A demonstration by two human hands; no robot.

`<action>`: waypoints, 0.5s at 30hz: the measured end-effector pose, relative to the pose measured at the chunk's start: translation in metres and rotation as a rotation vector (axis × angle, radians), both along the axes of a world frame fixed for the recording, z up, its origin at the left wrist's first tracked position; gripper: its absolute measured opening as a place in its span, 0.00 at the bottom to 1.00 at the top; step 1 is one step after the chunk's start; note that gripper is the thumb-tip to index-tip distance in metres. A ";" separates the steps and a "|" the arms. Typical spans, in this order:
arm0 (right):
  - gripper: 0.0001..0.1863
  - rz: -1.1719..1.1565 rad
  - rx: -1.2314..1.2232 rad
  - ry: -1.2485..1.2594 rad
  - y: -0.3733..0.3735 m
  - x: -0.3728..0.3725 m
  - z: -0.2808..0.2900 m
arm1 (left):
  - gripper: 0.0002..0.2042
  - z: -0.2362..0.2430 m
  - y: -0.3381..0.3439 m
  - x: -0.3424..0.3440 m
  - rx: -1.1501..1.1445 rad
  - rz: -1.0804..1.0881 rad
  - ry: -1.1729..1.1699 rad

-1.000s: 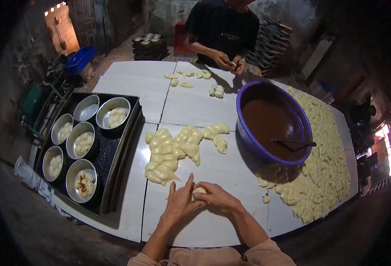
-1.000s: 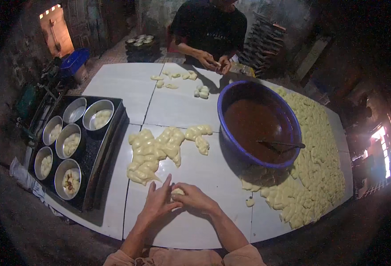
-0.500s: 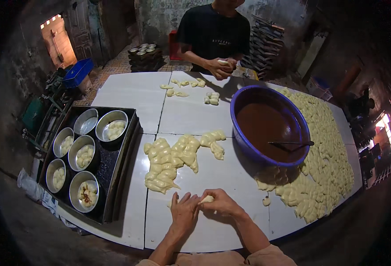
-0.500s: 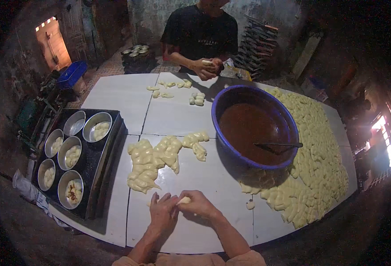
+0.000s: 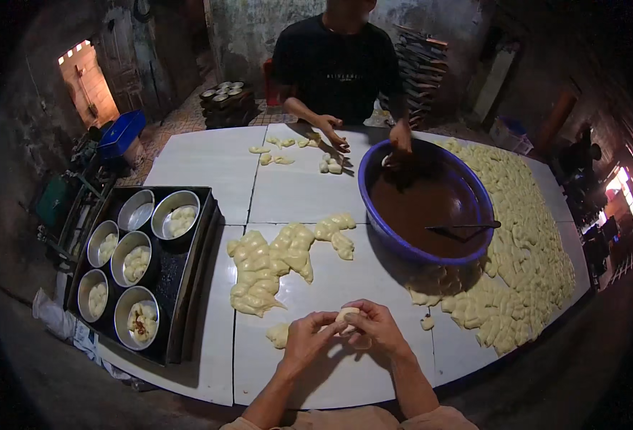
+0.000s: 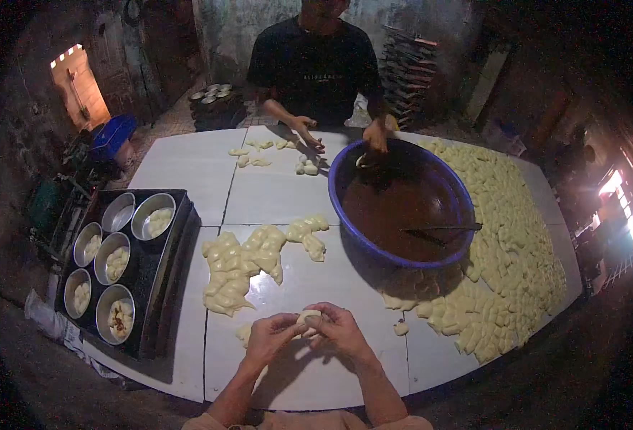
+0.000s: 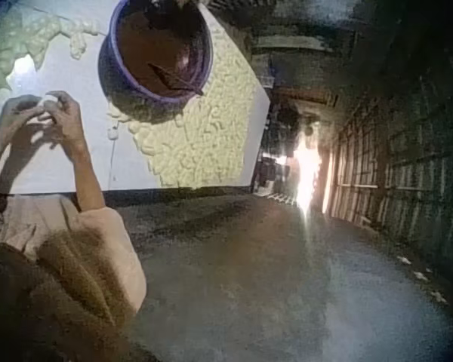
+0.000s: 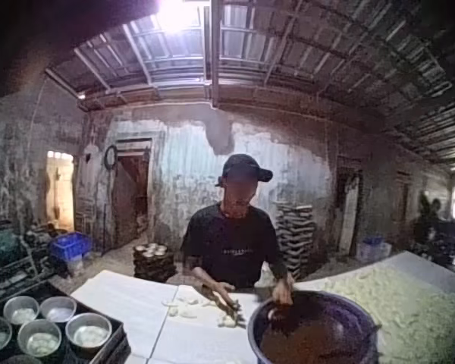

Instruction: The person folds and shapes dough pieces around filling by hand, groups them together, and places the assembled dough clusters into baking tins on a tray.

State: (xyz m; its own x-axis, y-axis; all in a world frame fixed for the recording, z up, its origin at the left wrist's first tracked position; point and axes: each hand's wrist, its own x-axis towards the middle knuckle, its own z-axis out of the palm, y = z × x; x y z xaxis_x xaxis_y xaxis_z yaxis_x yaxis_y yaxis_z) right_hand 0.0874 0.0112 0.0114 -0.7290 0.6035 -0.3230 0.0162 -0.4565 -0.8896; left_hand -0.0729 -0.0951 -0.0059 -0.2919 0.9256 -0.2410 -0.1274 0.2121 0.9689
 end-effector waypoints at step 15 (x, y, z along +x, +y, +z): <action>0.09 -0.347 0.105 0.335 -0.014 0.028 0.030 | 0.47 0.013 0.059 0.083 0.760 0.095 0.309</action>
